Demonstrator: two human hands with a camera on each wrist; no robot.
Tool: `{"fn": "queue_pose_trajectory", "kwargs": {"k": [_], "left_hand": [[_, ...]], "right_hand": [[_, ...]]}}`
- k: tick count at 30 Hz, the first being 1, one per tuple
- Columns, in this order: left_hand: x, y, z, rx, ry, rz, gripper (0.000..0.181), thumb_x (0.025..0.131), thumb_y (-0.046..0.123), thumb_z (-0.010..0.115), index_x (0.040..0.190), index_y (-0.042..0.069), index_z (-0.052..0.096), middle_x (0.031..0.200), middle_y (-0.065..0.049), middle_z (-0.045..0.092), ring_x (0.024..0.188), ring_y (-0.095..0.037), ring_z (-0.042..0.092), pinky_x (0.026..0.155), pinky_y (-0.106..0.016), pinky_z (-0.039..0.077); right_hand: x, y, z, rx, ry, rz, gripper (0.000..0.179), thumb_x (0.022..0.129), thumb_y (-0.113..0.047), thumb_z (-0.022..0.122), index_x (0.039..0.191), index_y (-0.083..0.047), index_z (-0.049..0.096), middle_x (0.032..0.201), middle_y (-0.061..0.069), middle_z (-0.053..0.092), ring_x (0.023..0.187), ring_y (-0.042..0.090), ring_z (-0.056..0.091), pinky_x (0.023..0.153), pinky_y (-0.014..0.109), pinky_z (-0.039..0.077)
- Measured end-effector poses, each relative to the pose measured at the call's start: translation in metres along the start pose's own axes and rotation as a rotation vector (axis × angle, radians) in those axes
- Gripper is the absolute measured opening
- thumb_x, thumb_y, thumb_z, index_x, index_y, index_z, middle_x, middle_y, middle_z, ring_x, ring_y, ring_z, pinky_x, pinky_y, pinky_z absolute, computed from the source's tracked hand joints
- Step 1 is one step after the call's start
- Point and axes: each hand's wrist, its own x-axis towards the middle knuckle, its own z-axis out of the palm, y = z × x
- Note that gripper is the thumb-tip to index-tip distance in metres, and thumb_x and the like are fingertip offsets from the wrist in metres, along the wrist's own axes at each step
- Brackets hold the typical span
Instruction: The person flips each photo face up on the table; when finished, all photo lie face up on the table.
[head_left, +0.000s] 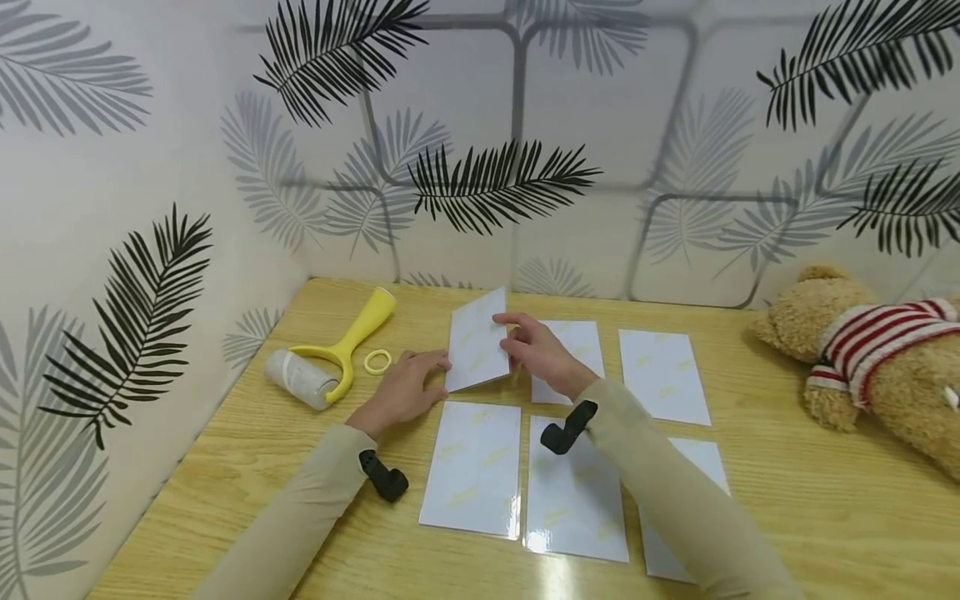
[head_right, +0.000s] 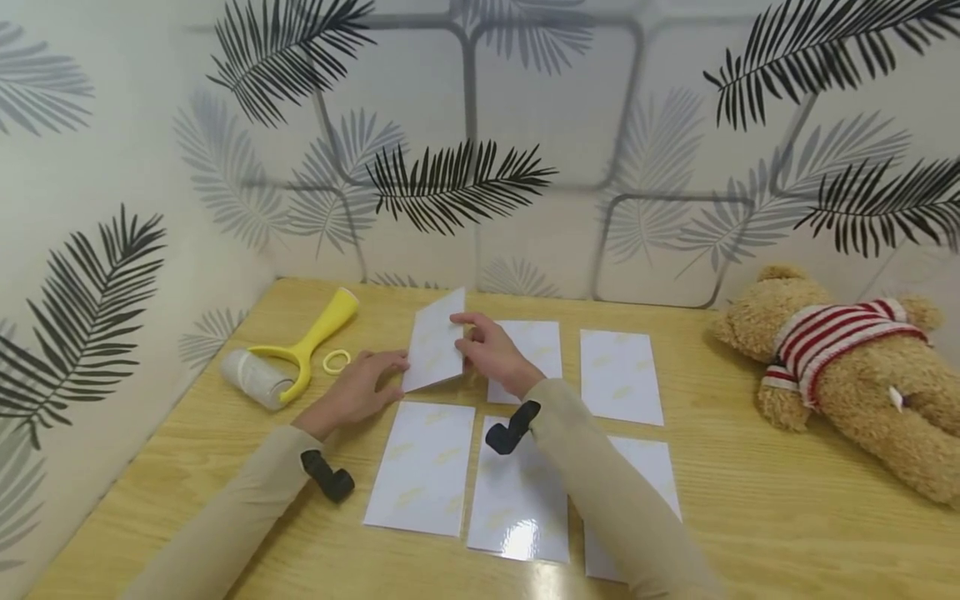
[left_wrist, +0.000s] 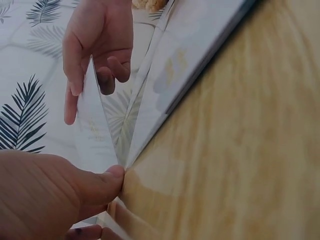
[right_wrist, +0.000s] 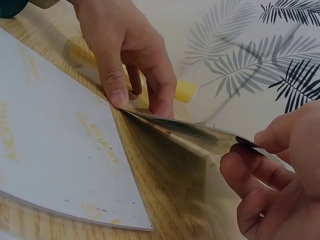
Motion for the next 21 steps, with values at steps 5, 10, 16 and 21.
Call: {"fn": "queue_pose_trajectory", "kwargs": {"k": [5,10,16,21], "left_hand": [[0.0,-0.002,0.001,-0.026,-0.017,0.012,0.034,0.092,0.012,0.062,0.124,0.001,0.055,0.14,-0.021,0.047,0.127,-0.041,0.041,0.101,-0.057,0.035],[0.002,-0.006,-0.001,-0.234,-0.022,-0.071,0.052,0.093,0.011,0.057,0.139,-0.003,0.037,0.143,-0.023,0.042,0.133,-0.039,0.038,0.11,-0.052,0.031],[0.007,0.0,-0.007,-0.715,0.113,-0.198,0.054,0.095,0.006,0.049,0.145,-0.002,0.028,0.135,-0.021,0.048,0.118,-0.03,0.052,0.101,-0.041,0.043],[0.011,0.01,-0.008,-0.905,0.168,-0.406,0.054,0.095,0.008,0.055,0.145,0.003,0.034,0.11,-0.01,0.056,0.086,-0.014,0.054,0.08,-0.025,0.046]], "right_hand": [[-0.002,-0.001,0.001,-0.03,0.016,-0.012,0.047,0.096,-0.002,0.05,0.142,-0.005,0.042,0.081,0.003,0.047,0.065,0.019,0.053,0.058,0.024,0.04],[-0.004,0.002,0.0,-0.019,0.027,-0.024,0.049,0.096,-0.001,0.05,0.144,-0.004,0.04,0.082,0.002,0.047,0.066,0.018,0.053,0.061,0.025,0.042],[-0.007,0.0,-0.002,-0.005,0.031,-0.039,0.05,0.096,-0.001,0.05,0.145,-0.006,0.039,0.082,0.001,0.046,0.068,0.017,0.051,0.057,0.022,0.037],[-0.007,0.001,0.0,0.019,0.024,-0.028,0.05,0.095,-0.002,0.052,0.144,-0.007,0.04,0.08,0.0,0.048,0.067,0.016,0.053,0.061,0.025,0.041]]}}
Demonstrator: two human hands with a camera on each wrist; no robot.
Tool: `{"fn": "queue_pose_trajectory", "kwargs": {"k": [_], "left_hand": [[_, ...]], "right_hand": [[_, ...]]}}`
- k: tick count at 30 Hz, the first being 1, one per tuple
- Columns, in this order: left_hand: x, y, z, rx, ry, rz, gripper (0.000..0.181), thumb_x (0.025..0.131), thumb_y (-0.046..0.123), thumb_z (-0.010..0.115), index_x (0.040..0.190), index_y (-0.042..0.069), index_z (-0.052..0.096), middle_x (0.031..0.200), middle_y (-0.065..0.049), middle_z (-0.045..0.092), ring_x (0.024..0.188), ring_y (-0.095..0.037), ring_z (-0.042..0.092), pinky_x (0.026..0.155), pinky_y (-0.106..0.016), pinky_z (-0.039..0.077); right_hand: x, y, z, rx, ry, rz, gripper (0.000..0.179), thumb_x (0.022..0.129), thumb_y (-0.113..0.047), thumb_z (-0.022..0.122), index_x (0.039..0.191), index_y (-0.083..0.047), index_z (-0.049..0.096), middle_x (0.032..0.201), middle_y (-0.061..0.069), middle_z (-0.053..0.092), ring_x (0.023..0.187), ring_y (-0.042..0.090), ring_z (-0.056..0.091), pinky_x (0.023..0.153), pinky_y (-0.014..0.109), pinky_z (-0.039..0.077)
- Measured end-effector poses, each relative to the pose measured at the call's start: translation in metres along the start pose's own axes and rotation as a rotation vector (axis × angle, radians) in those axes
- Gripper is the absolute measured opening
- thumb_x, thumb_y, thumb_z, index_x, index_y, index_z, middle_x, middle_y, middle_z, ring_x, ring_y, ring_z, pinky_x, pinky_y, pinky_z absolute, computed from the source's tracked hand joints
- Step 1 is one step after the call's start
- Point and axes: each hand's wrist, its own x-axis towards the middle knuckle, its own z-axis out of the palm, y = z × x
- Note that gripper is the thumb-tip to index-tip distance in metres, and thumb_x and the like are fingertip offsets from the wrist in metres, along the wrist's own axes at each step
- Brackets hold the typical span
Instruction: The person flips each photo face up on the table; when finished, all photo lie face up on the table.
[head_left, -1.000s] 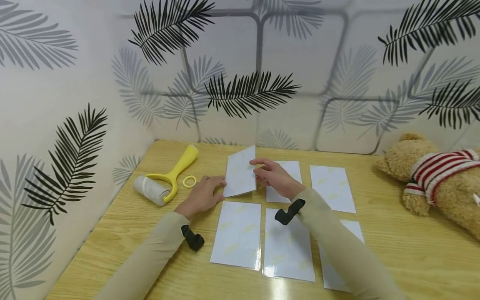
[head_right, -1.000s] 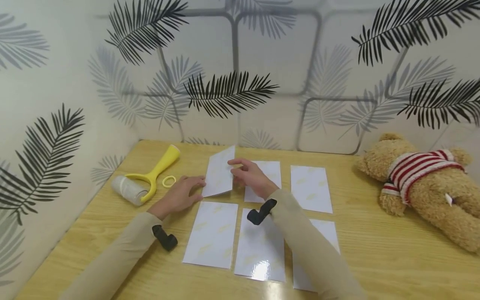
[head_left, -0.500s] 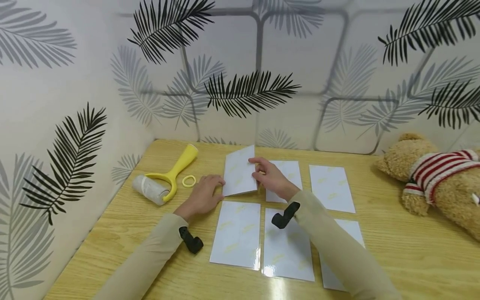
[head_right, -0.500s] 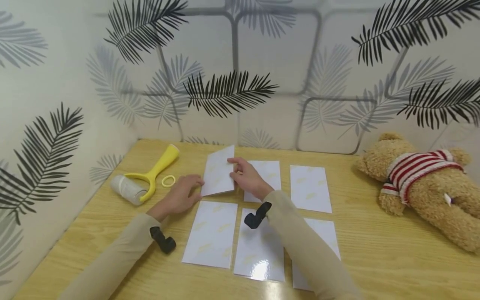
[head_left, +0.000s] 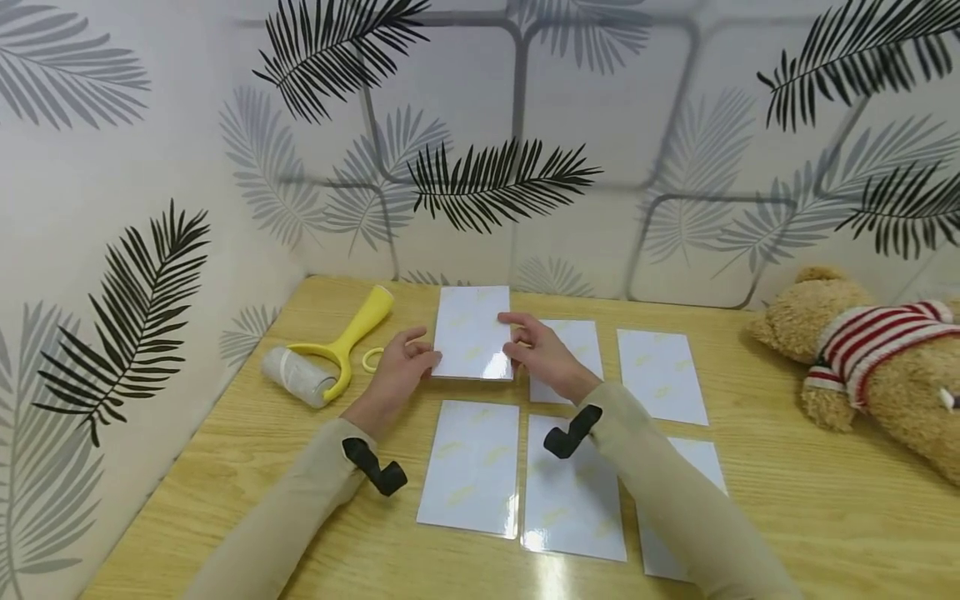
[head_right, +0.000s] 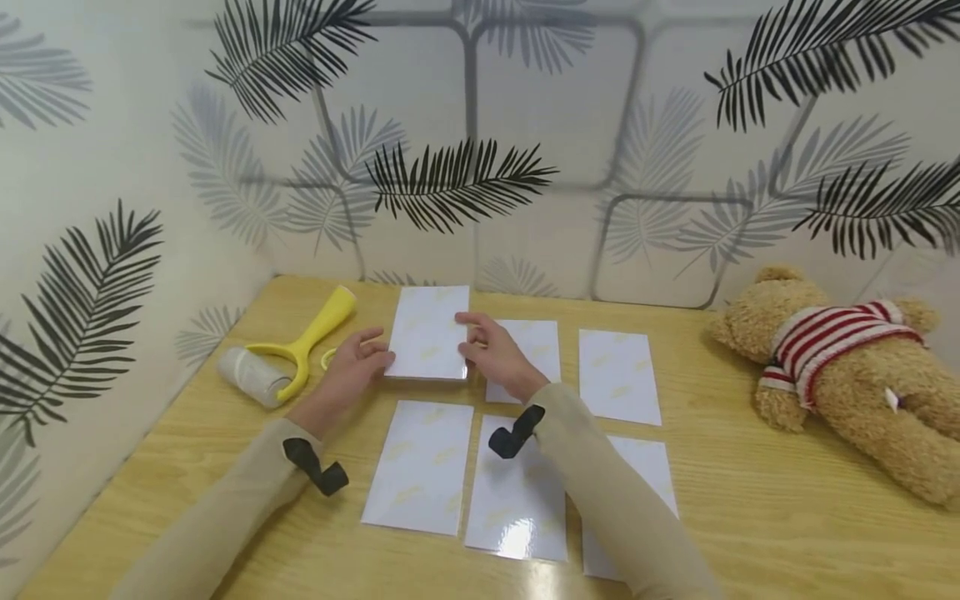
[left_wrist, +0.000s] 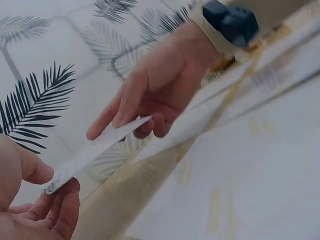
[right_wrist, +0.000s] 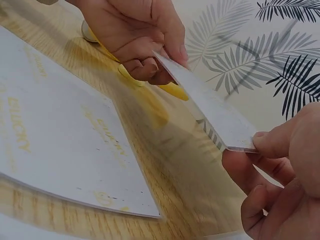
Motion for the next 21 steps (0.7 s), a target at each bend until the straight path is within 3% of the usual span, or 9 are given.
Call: {"fn": "queue_pose_trajectory", "kwargs": {"k": [4,7,10,14,17,21], "left_hand": [[0.0,0.004,0.007,-0.038,0.04,-0.052,0.053,0.092,0.004,0.055,0.143,0.005,0.039,0.096,-0.005,0.053,0.079,-0.012,0.05,0.075,-0.024,0.042],[0.001,0.008,0.01,-0.075,0.088,-0.033,0.053,0.09,0.003,0.052,0.142,0.006,0.041,0.097,-0.005,0.049,0.08,-0.013,0.048,0.074,-0.025,0.042],[0.0,0.013,0.011,-0.114,0.118,0.026,0.052,0.089,0.002,0.049,0.14,0.005,0.043,0.102,-0.006,0.048,0.081,-0.011,0.048,0.074,-0.026,0.044],[-0.001,0.016,0.011,-0.121,0.079,0.104,0.049,0.091,0.0,0.049,0.14,0.004,0.044,0.107,-0.006,0.047,0.08,-0.009,0.049,0.072,-0.024,0.046],[-0.001,0.016,0.013,-0.096,0.023,0.149,0.049,0.092,-0.002,0.051,0.14,0.002,0.043,0.111,-0.008,0.047,0.082,-0.008,0.049,0.07,-0.02,0.045],[0.0,0.017,0.017,-0.046,-0.033,0.219,0.048,0.092,-0.003,0.052,0.14,-0.001,0.044,0.12,-0.015,0.048,0.085,-0.009,0.049,0.071,-0.018,0.044]], "right_hand": [[-0.001,-0.002,0.002,0.012,0.013,0.051,0.048,0.095,-0.004,0.053,0.142,-0.006,0.044,0.089,0.004,0.054,0.075,0.02,0.057,0.07,0.027,0.047],[-0.001,-0.005,0.006,-0.037,0.043,0.096,0.043,0.095,-0.009,0.053,0.138,-0.006,0.05,0.113,0.013,0.057,0.094,0.025,0.056,0.077,0.028,0.049],[0.0,-0.009,0.011,-0.135,0.079,0.131,0.038,0.095,-0.015,0.055,0.133,-0.007,0.056,0.138,0.02,0.038,0.104,0.025,0.05,0.074,0.026,0.046],[0.0,-0.016,0.02,-0.219,0.097,0.138,0.039,0.094,-0.019,0.056,0.13,-0.004,0.057,0.141,0.022,0.022,0.094,0.022,0.043,0.067,0.025,0.04],[-0.001,-0.02,0.028,-0.251,0.1,0.116,0.041,0.096,-0.022,0.056,0.132,-0.002,0.055,0.141,0.02,0.031,0.093,0.023,0.047,0.07,0.027,0.044],[0.002,-0.023,0.037,-0.263,0.091,0.061,0.046,0.099,-0.027,0.051,0.137,0.0,0.049,0.14,0.018,0.044,0.11,0.029,0.052,0.089,0.037,0.047]]}}
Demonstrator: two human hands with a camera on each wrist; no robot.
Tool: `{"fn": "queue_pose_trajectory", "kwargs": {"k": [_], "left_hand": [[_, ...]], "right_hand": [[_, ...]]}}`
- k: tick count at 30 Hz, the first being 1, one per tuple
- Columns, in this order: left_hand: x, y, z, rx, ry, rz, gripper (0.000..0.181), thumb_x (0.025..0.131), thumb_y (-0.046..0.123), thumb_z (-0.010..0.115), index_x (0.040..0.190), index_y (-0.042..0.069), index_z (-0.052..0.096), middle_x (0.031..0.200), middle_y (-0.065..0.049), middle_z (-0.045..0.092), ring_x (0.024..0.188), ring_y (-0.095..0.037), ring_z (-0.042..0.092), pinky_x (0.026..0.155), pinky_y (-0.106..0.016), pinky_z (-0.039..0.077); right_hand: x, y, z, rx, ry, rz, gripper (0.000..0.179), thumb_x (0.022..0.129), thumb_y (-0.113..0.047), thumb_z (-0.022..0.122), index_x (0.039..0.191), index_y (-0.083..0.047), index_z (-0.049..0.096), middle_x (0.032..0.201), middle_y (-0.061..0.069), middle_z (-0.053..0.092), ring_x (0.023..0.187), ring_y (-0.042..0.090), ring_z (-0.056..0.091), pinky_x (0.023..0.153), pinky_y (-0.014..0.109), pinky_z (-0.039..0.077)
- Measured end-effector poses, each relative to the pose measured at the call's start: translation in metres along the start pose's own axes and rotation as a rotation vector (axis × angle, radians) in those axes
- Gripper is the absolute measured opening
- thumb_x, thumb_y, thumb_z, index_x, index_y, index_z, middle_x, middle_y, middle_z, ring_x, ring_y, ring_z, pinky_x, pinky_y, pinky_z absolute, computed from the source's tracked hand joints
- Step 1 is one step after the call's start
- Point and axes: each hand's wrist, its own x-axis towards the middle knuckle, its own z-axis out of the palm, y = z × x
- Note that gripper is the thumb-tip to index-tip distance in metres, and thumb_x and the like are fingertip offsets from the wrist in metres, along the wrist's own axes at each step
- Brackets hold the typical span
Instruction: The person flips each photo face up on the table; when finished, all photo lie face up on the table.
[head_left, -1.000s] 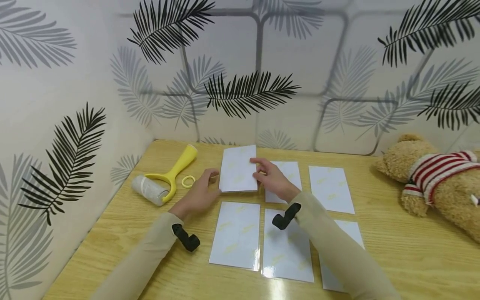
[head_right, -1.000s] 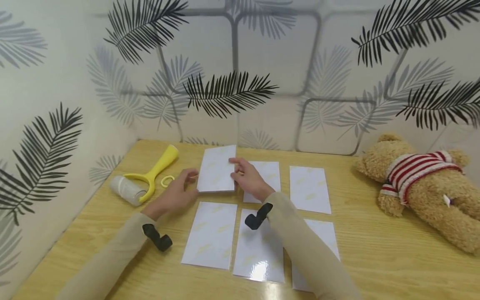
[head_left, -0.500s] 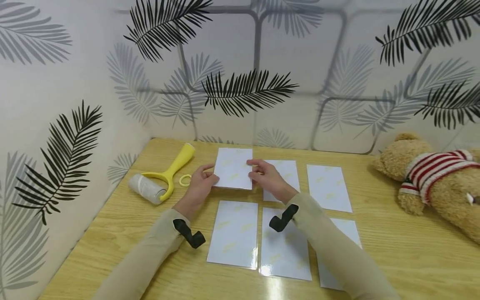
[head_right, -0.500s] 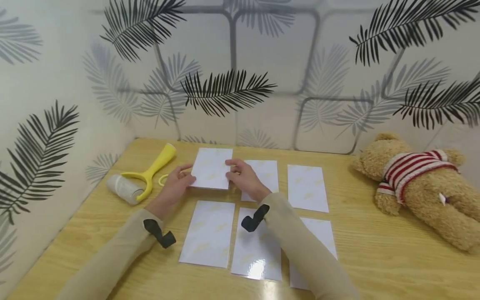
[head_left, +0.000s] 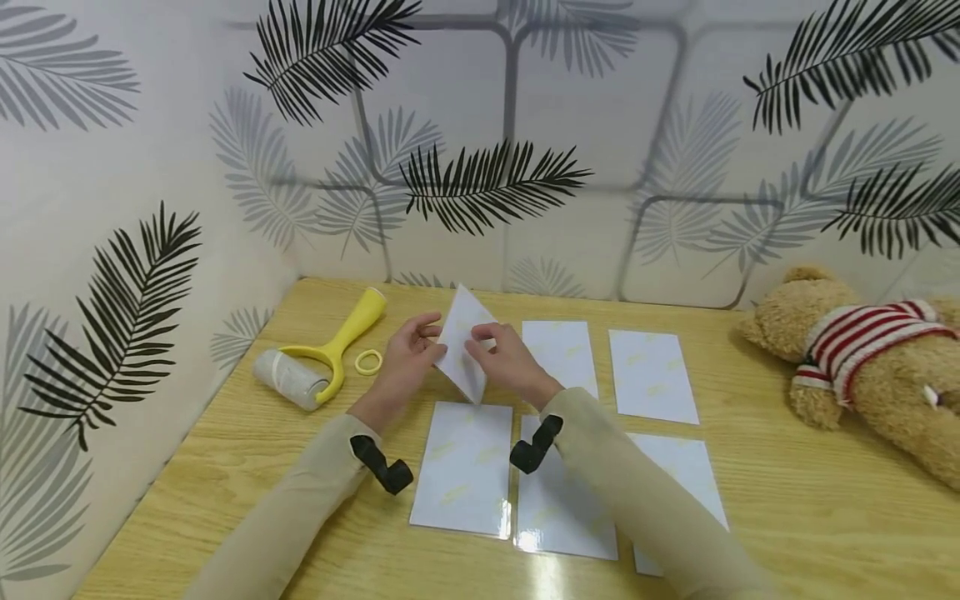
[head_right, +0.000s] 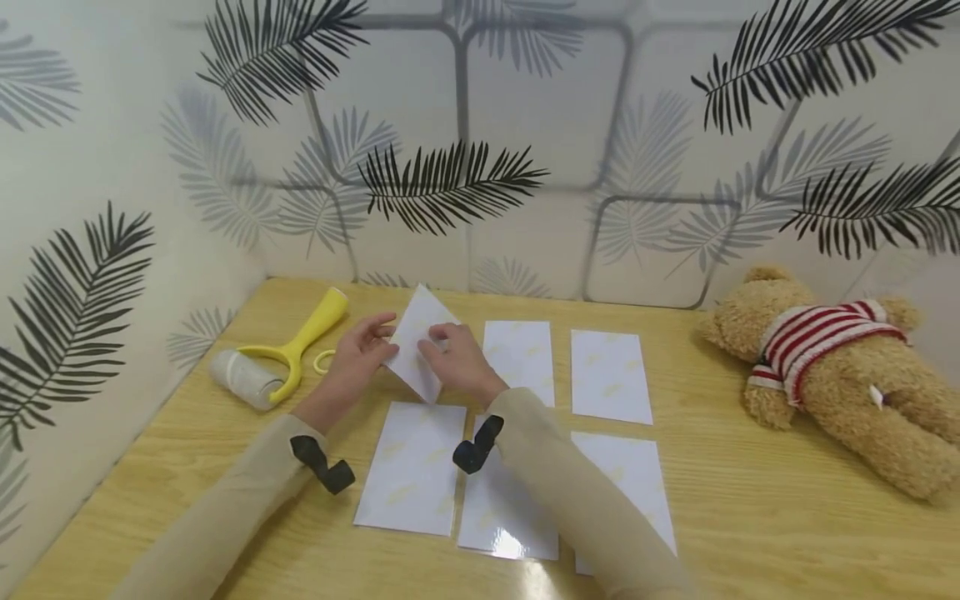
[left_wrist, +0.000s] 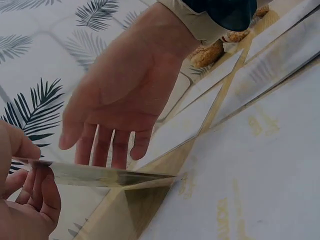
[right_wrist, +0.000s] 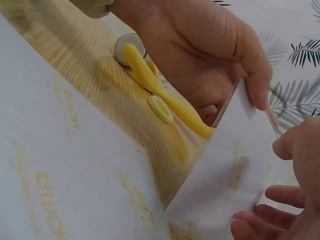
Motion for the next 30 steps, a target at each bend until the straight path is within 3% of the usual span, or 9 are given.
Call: {"fn": "queue_pose_trajectory", "kwargs": {"k": [3,10,17,22,30], "left_hand": [[0.002,0.002,0.002,0.034,-0.035,0.049,0.048,0.093,-0.002,0.055,0.139,0.0,0.044,0.126,-0.018,0.048,0.087,-0.011,0.05,0.072,-0.02,0.045],[0.004,0.009,0.01,0.068,-0.197,0.099,0.054,0.093,0.005,0.06,0.142,0.002,0.038,0.139,-0.02,0.042,0.111,-0.031,0.05,0.085,-0.027,0.047],[0.004,0.002,0.013,0.202,-0.364,0.049,0.054,0.097,0.018,0.058,0.146,0.011,0.036,0.149,-0.014,0.035,0.127,-0.035,0.045,0.102,-0.048,0.043],[0.007,-0.007,0.012,0.238,-0.429,0.026,0.059,0.096,0.022,0.059,0.148,0.011,0.033,0.151,-0.014,0.033,0.132,-0.035,0.042,0.106,-0.049,0.039],[0.01,-0.019,0.003,0.331,-0.529,0.021,0.067,0.093,0.031,0.064,0.15,0.016,0.031,0.149,-0.013,0.033,0.132,-0.035,0.041,0.107,-0.051,0.037]], "right_hand": [[0.001,-0.003,0.002,0.041,-0.015,-0.013,0.053,0.101,-0.033,0.047,0.143,-0.001,0.039,0.14,0.017,0.045,0.118,0.031,0.049,0.097,0.042,0.044],[-0.003,-0.01,-0.005,0.228,-0.059,0.054,0.07,0.101,-0.047,0.039,0.153,-0.008,0.013,0.145,0.017,0.035,0.119,0.032,0.051,0.089,0.045,0.049],[-0.007,-0.015,-0.012,0.35,-0.073,0.113,0.068,0.103,-0.041,0.04,0.155,-0.011,0.007,0.148,0.018,0.03,0.123,0.034,0.052,0.092,0.043,0.051],[-0.011,-0.017,-0.019,0.334,-0.048,0.128,0.064,0.103,-0.032,0.041,0.155,-0.015,0.008,0.145,0.018,0.036,0.119,0.034,0.054,0.09,0.044,0.052],[-0.014,-0.009,-0.031,0.263,-0.027,0.047,0.062,0.102,-0.018,0.042,0.156,-0.023,0.01,0.135,0.022,0.041,0.101,0.034,0.058,0.088,0.05,0.051]]}}
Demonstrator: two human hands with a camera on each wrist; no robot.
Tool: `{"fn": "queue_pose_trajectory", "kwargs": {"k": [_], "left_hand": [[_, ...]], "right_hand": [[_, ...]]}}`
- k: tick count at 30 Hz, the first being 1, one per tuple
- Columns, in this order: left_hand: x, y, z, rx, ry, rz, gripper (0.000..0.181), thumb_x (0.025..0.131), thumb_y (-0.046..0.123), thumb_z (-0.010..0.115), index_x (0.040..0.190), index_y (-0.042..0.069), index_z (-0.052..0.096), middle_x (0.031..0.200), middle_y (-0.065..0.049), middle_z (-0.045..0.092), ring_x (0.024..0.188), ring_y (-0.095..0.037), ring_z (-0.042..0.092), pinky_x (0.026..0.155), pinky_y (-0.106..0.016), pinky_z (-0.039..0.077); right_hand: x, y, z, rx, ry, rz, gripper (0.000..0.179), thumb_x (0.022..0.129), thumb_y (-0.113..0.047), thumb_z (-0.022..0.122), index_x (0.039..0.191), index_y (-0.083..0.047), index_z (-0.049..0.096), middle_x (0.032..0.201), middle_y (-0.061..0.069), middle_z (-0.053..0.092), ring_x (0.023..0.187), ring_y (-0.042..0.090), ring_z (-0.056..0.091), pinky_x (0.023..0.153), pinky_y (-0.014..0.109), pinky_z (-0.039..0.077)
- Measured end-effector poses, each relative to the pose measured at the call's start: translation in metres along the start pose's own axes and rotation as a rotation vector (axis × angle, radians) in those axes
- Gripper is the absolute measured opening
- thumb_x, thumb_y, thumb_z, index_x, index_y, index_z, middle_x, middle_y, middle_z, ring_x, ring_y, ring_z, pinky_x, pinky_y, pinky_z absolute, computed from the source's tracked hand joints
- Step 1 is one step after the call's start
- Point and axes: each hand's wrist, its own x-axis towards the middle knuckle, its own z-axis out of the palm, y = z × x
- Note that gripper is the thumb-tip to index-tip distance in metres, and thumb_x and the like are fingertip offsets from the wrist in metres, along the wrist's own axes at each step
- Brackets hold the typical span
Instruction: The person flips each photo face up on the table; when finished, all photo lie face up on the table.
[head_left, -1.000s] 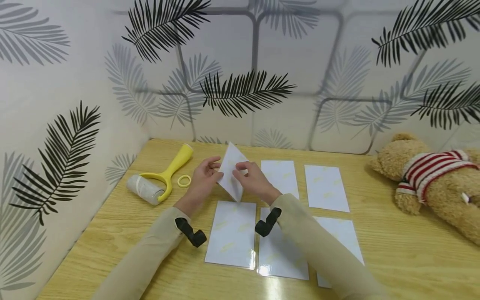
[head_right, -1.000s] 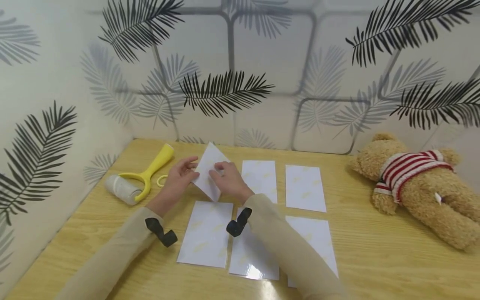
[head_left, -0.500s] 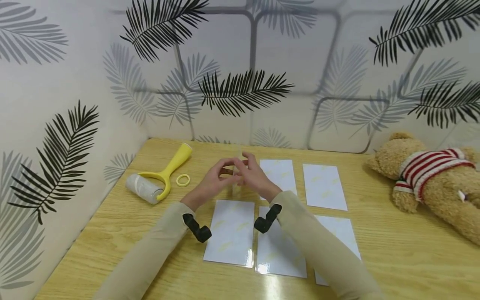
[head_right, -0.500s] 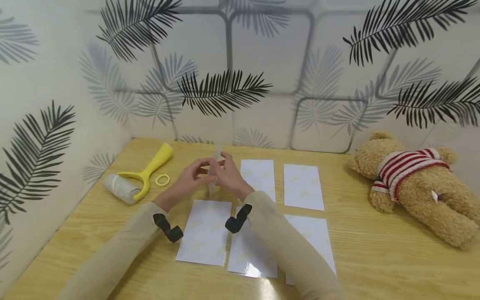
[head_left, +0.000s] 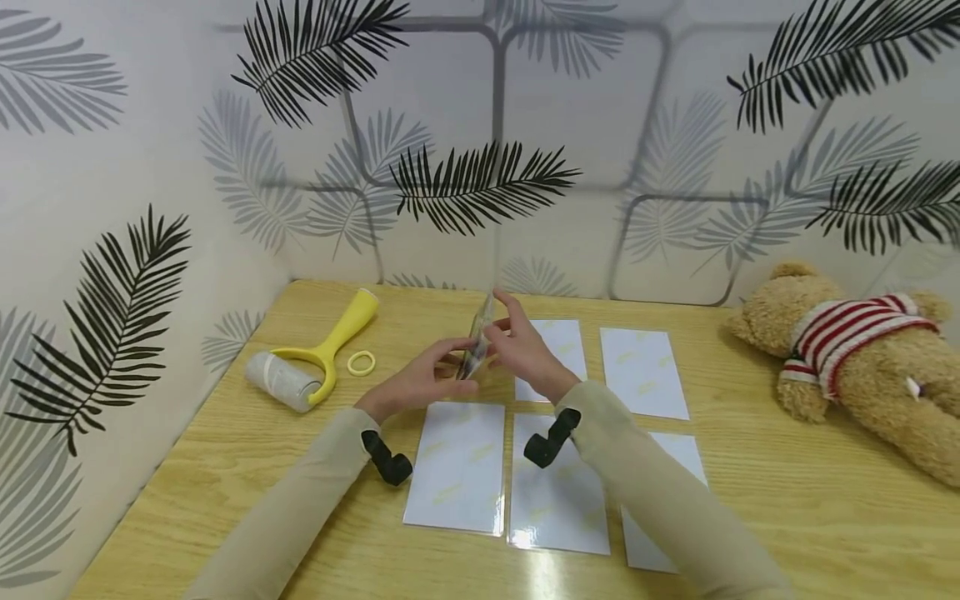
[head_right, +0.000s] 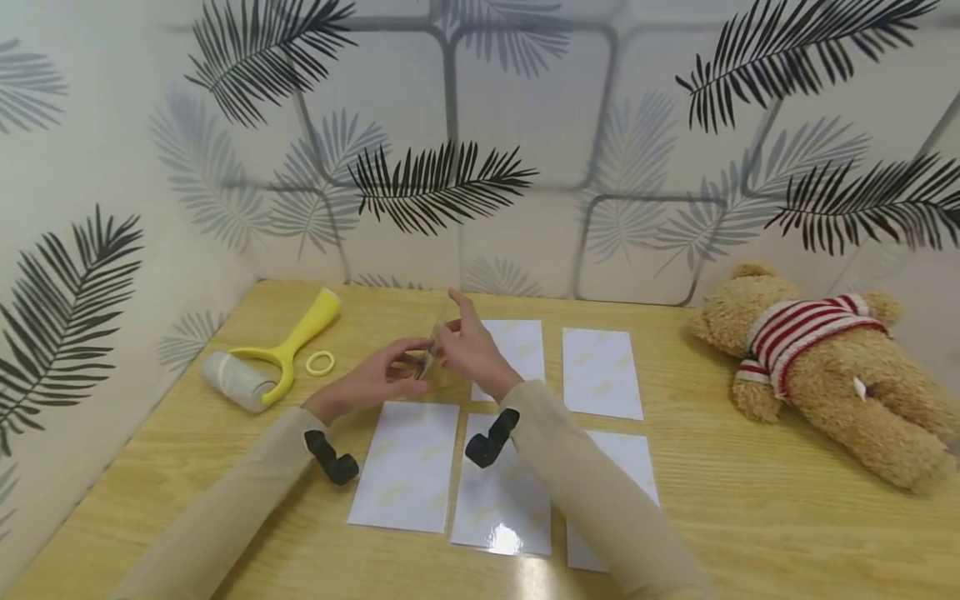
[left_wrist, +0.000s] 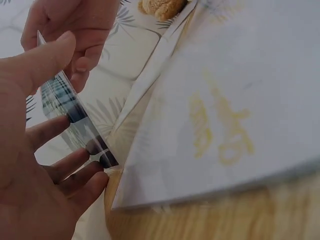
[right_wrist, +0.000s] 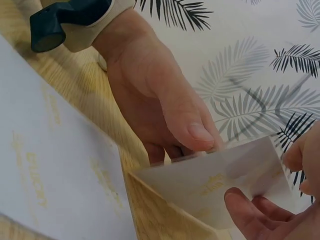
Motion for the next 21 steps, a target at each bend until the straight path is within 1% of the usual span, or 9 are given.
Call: {"fn": "queue_pose_trajectory", "kwargs": {"k": [2,5,8,11,13,15,18,20,21], "left_hand": [[-0.001,-0.004,-0.001,0.036,-0.011,0.023,0.063,0.095,0.032,0.06,0.149,0.016,0.033,0.148,-0.015,0.033,0.131,-0.036,0.041,0.107,-0.052,0.037],[-0.002,-0.009,-0.003,0.11,-0.01,0.076,0.054,0.099,0.028,0.055,0.147,0.01,0.037,0.144,-0.017,0.036,0.128,-0.036,0.043,0.107,-0.053,0.036],[-0.004,-0.012,-0.006,0.237,0.005,0.115,0.05,0.097,0.018,0.059,0.141,0.004,0.044,0.144,-0.02,0.038,0.129,-0.036,0.04,0.108,-0.052,0.035],[-0.007,-0.013,-0.009,0.376,0.018,0.117,0.047,0.093,0.015,0.063,0.136,0.001,0.05,0.146,-0.021,0.037,0.134,-0.038,0.034,0.11,-0.052,0.031],[-0.009,-0.012,-0.011,0.448,0.021,0.11,0.046,0.092,0.015,0.064,0.134,0.0,0.053,0.148,-0.022,0.036,0.136,-0.04,0.031,0.111,-0.052,0.029],[-0.01,-0.011,-0.013,0.502,0.021,0.109,0.044,0.092,0.015,0.064,0.132,-0.001,0.054,0.148,-0.022,0.037,0.136,-0.041,0.031,0.111,-0.053,0.028],[-0.012,-0.01,-0.015,0.556,0.019,0.101,0.043,0.093,0.016,0.063,0.131,-0.001,0.055,0.148,-0.022,0.038,0.133,-0.042,0.032,0.108,-0.056,0.029],[-0.013,-0.01,-0.017,0.585,0.019,0.085,0.043,0.093,0.018,0.063,0.132,0.0,0.055,0.149,-0.02,0.038,0.132,-0.043,0.032,0.104,-0.058,0.029],[-0.014,-0.011,-0.017,0.594,0.019,0.073,0.043,0.093,0.018,0.062,0.132,0.002,0.055,0.15,-0.02,0.038,0.132,-0.042,0.032,0.103,-0.059,0.029]], "right_hand": [[-0.001,0.001,-0.002,-0.066,-0.004,-0.011,0.061,0.101,-0.017,0.041,0.155,-0.019,0.013,0.134,0.022,0.042,0.095,0.03,0.058,0.086,0.048,0.052],[-0.002,0.005,-0.007,-0.201,-0.009,-0.016,0.058,0.1,-0.014,0.04,0.154,-0.012,0.018,0.133,0.02,0.043,0.091,0.025,0.057,0.077,0.039,0.052],[-0.003,0.008,-0.011,-0.319,-0.024,-0.007,0.059,0.098,-0.01,0.041,0.152,-0.006,0.02,0.133,0.021,0.044,0.094,0.026,0.056,0.069,0.031,0.046],[-0.002,0.011,-0.014,-0.433,-0.037,-0.02,0.06,0.094,-0.007,0.044,0.151,-0.002,0.024,0.13,0.021,0.048,0.092,0.024,0.056,0.065,0.028,0.041],[0.0,0.013,-0.014,-0.502,-0.04,-0.042,0.061,0.091,-0.005,0.045,0.149,0.002,0.028,0.121,0.02,0.053,0.079,0.022,0.055,0.063,0.028,0.039],[0.003,0.015,-0.014,-0.616,-0.05,-0.069,0.059,0.09,-0.004,0.047,0.147,0.005,0.032,0.098,0.015,0.059,0.064,0.016,0.047,0.059,0.027,0.036],[0.009,0.018,-0.012,-0.779,-0.065,-0.083,0.056,0.09,-0.006,0.05,0.143,0.006,0.038,0.072,0.011,0.057,0.053,0.013,0.033,0.057,0.028,0.031],[0.013,0.019,-0.009,-0.879,-0.074,-0.078,0.053,0.091,-0.008,0.052,0.142,0.005,0.042,0.071,0.012,0.063,0.052,0.012,0.036,0.057,0.028,0.034],[0.015,0.02,-0.008,-0.905,-0.075,-0.069,0.053,0.091,-0.008,0.053,0.141,0.004,0.043,0.08,0.014,0.068,0.055,0.012,0.043,0.058,0.028,0.037]]}}
